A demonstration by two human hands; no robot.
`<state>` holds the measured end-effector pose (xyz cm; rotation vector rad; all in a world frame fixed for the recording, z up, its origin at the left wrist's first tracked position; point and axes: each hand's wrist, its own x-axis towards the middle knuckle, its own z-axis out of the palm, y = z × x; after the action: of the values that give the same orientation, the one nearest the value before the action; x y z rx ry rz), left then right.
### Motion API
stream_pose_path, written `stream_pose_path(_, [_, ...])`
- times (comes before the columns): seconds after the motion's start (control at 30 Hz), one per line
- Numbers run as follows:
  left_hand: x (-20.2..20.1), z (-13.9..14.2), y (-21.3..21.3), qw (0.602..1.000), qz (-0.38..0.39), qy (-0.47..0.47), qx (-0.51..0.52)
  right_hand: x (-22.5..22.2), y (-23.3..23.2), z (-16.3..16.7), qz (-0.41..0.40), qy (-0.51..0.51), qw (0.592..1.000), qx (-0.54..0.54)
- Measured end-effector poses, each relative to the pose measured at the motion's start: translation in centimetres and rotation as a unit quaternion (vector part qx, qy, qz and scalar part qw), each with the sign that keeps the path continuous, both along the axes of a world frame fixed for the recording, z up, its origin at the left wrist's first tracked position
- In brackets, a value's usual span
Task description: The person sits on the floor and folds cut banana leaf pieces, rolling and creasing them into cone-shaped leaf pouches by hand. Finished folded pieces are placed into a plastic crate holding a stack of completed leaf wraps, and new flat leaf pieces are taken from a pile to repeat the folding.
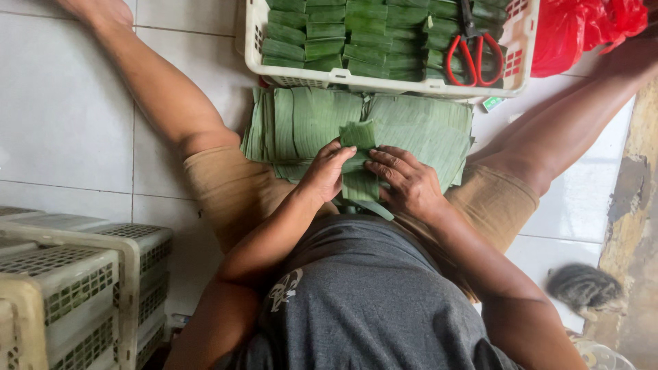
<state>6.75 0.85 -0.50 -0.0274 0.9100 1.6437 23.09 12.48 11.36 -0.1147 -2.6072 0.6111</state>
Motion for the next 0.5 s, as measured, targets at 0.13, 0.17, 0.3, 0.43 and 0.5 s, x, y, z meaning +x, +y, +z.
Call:
stream_pose_path(0.13, [0.8, 1.3, 0.1, 0.998, -0.053, -0.025, -0.003, 0.3, -0.5, -3.1, -0.115, 0.038, 0.989, -0.083])
stream_pose_path(0.17, [0.8, 1.8, -0.2, 0.997, -0.063, -0.029, 0.029, 0.4, -0.7, -3.8, -0.151, 0.034, 0.981, -0.116])
stream_pose_path(0.3, [0.8, 3.1, -1.0, 0.982, -0.119, 0.133, 0.067, 0.0, -1.3, -5.2, -0.261, -0.034, 0.906, -0.33])
stream_pose_path(0.43, [0.7, 2.6, -1.0, 0.973, -0.128, 0.191, -0.018, -0.1, -2.0, -3.4, -0.213, 0.028, 0.958, -0.188])
stream_pose_path(0.5, [0.5, 1.9, -0.9, 0.983, -0.117, 0.143, 0.024, 0.5, -1.9, -2.0, -0.057, 0.113, 0.992, 0.002])
